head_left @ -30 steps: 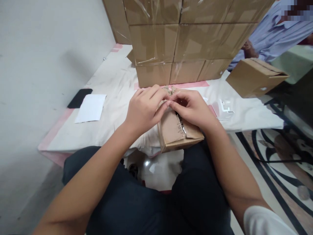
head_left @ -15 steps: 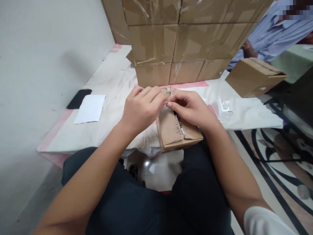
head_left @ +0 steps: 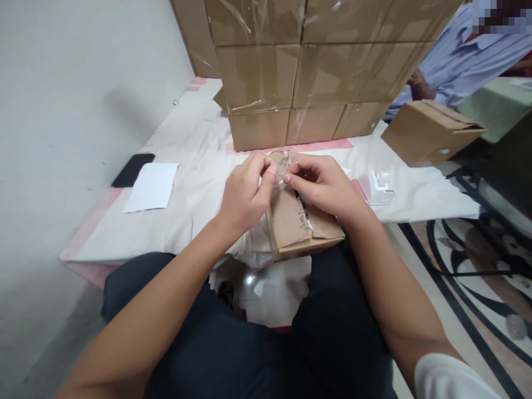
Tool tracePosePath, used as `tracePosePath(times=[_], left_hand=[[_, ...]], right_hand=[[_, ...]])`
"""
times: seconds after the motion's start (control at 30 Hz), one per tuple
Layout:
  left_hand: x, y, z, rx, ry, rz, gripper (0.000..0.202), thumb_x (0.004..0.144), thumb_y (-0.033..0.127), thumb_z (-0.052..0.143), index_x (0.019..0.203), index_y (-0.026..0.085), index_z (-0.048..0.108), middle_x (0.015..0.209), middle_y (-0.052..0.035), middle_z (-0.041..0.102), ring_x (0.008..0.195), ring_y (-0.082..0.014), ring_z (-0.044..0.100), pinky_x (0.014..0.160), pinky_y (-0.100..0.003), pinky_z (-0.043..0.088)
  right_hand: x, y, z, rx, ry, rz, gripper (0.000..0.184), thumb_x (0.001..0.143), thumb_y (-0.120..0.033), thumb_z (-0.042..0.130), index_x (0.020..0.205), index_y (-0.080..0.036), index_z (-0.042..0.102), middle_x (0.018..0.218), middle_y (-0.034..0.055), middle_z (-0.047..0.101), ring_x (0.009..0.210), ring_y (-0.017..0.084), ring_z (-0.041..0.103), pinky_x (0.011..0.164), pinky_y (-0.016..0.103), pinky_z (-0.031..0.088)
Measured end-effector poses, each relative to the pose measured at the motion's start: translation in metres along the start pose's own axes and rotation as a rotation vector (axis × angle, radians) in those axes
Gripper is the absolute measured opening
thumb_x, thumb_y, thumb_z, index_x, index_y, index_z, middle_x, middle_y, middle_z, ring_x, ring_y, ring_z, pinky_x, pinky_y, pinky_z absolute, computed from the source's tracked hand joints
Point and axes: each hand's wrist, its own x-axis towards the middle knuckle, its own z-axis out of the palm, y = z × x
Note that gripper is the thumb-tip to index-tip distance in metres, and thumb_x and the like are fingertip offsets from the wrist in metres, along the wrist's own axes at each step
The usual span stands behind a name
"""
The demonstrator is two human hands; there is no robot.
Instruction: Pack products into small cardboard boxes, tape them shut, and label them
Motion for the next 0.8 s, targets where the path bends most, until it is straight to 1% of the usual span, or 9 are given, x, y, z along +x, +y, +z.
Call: tracePosePath(times=[0.13,0.23,0.4,0.47,0.57,0.67,0.73,0.77,0.8], left_hand=[[0.006,-0.001,-0.012,0.044,-0.056,0.118,0.016,0.099,0.035,0.055,0.090,0.022,0.057,0.088,-0.0027,0.064,0.081,-0.0177,0.059,0.077,-0.034,0.046],[0.008,-0.002,-0.015,0.178,-0.096,0.156,0.020,0.102,0.034,0.050,0.088,0.022,0.058,0.087,-0.0033,0.066,0.082,-0.0192,0.061,0.075,-0.035,0.043],[0.002,-0.002,-0.005,0.326,-0.005,0.161,0.021,0.104,0.031,0.045,0.087,0.023,0.054,0.090,-0.0055,0.068,0.086,-0.0219,0.062,0.074,-0.037,0.039],[0.000,0.001,0.001,0.264,0.038,0.110,0.022,0.104,0.031,0.044,0.085,0.023,0.051,0.087,-0.0048,0.066,0.084,-0.0213,0.061,0.073,-0.036,0.039],[-0.003,0.006,0.008,0.063,0.077,-0.018,0.027,0.105,0.032,0.044,0.080,0.023,0.044,0.078,-0.0010,0.058,0.074,-0.0174,0.055,0.068,-0.033,0.040],[-0.005,0.009,0.012,-0.084,0.088,-0.095,0.029,0.105,0.033,0.045,0.078,0.023,0.041,0.072,0.0016,0.052,0.068,-0.0146,0.051,0.066,-0.030,0.042],[-0.005,0.010,0.012,-0.136,0.092,-0.098,0.028,0.105,0.032,0.045,0.078,0.023,0.042,0.073,0.0020,0.052,0.068,-0.0140,0.051,0.066,-0.029,0.043],[-0.005,0.010,0.011,-0.154,0.096,-0.092,0.027,0.105,0.031,0.045,0.079,0.023,0.042,0.073,0.0020,0.052,0.069,-0.0139,0.051,0.067,-0.028,0.043],[-0.005,0.009,0.010,-0.161,0.102,-0.084,0.027,0.105,0.031,0.045,0.079,0.023,0.042,0.073,0.0020,0.051,0.069,-0.0139,0.051,0.068,-0.029,0.044]], right_hand=[[-0.001,0.002,0.001,-0.016,0.002,-0.036,0.020,0.091,-0.027,0.065,0.073,-0.018,0.065,0.071,0.0003,0.059,0.068,0.015,0.050,0.065,0.029,0.038],[-0.002,0.001,0.002,-0.037,-0.002,-0.049,0.018,0.091,-0.025,0.064,0.074,-0.018,0.065,0.072,0.0003,0.060,0.069,0.015,0.051,0.066,0.030,0.038],[-0.002,-0.002,0.002,-0.015,-0.001,-0.013,0.022,0.091,-0.026,0.064,0.071,-0.018,0.062,0.070,-0.0001,0.057,0.068,0.015,0.048,0.064,0.030,0.036],[-0.001,-0.003,0.002,0.007,-0.004,-0.001,0.025,0.092,-0.028,0.065,0.069,-0.019,0.058,0.069,-0.0005,0.055,0.067,0.015,0.047,0.063,0.029,0.036],[0.000,-0.002,0.002,0.039,-0.010,-0.001,0.027,0.092,-0.028,0.065,0.068,-0.019,0.056,0.068,-0.0004,0.053,0.067,0.015,0.046,0.062,0.029,0.036],[0.000,0.001,0.000,0.059,-0.031,-0.004,0.024,0.091,-0.027,0.065,0.070,-0.019,0.058,0.070,-0.0002,0.054,0.067,0.014,0.047,0.062,0.029,0.037],[0.000,0.005,-0.003,0.074,-0.039,-0.010,0.013,0.090,-0.029,0.069,0.083,-0.019,0.065,0.076,0.0005,0.058,0.068,0.014,0.050,0.062,0.029,0.040],[-0.001,0.006,-0.004,0.086,-0.035,-0.014,0.014,0.088,-0.031,0.072,0.092,-0.019,0.068,0.081,0.0011,0.061,0.069,0.014,0.051,0.063,0.029,0.042],[-0.001,0.007,-0.006,0.097,-0.027,-0.016,0.022,0.086,-0.034,0.075,0.101,-0.019,0.069,0.086,0.0018,0.063,0.070,0.015,0.053,0.063,0.029,0.044]])
